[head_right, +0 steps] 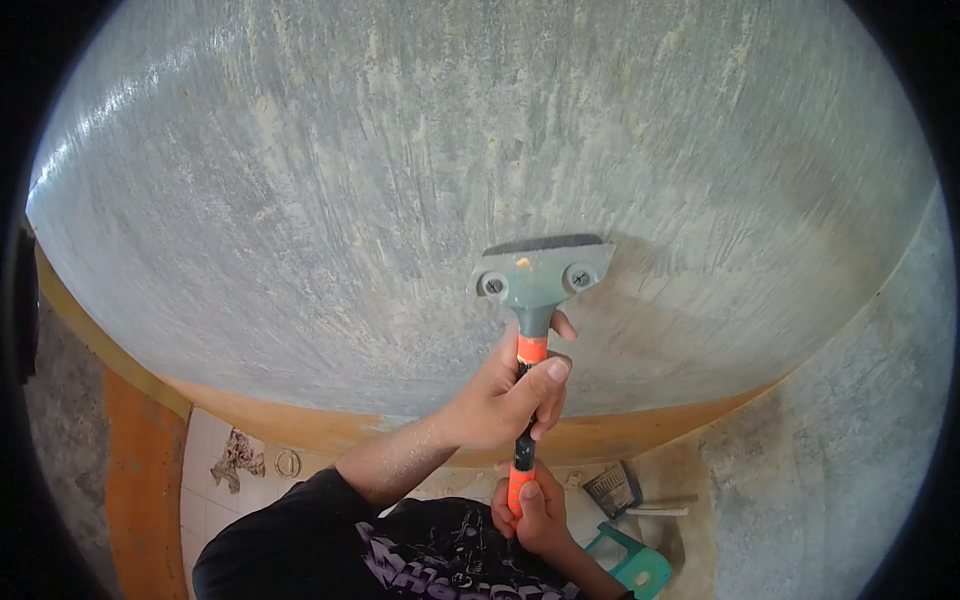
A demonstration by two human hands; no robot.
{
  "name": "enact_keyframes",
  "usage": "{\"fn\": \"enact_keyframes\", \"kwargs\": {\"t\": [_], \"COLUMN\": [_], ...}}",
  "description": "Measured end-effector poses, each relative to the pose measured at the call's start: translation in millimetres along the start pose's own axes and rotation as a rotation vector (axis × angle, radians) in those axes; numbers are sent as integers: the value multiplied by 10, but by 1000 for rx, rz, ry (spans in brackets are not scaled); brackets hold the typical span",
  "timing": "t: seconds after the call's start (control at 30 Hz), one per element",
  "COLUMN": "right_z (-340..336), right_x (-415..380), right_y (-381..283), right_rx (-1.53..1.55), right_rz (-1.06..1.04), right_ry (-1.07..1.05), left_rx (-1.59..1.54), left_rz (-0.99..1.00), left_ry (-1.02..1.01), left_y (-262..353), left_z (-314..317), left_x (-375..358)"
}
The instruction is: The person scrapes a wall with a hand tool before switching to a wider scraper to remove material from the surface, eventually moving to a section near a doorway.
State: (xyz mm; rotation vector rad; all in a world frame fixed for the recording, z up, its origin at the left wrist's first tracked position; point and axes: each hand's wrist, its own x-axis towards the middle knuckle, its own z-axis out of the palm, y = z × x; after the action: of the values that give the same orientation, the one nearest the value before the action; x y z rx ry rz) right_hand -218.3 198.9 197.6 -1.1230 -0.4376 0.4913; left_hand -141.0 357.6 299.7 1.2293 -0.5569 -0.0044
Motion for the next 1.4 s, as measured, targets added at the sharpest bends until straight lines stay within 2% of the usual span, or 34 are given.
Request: {"fn": "enact_keyframes", "kwargs": {"t": [0.27,0.47,0.6,0.8,1.0,1.3,1.4], "right_z": [8,114,112,238,315,454,542], "right_x": [-7,58,-66,38,-72,176,93], "right_y": [36,-177,39,-87,165,-77,169], "right_rx": [0,-128,-29,-52,6,-74,-2], "right_rz": [17,-7,10,-29,28,-29,3], "right_ry": [-16,10,11,31,37,-29,0], "left_rx": [-17,-54,-61,-36,-28,20,12], "left_rz": [27,60,13,23,-4,82,43], "left_ry": [24,24,13,-10,21,77,103], "left_y": [-22,97,-56,156,-35,400,272], "left_z": [-6,-13,-15,-45,-103,-164,-225], "left_x": [-37,-15,-102,-43,-232,-165,-340]}}
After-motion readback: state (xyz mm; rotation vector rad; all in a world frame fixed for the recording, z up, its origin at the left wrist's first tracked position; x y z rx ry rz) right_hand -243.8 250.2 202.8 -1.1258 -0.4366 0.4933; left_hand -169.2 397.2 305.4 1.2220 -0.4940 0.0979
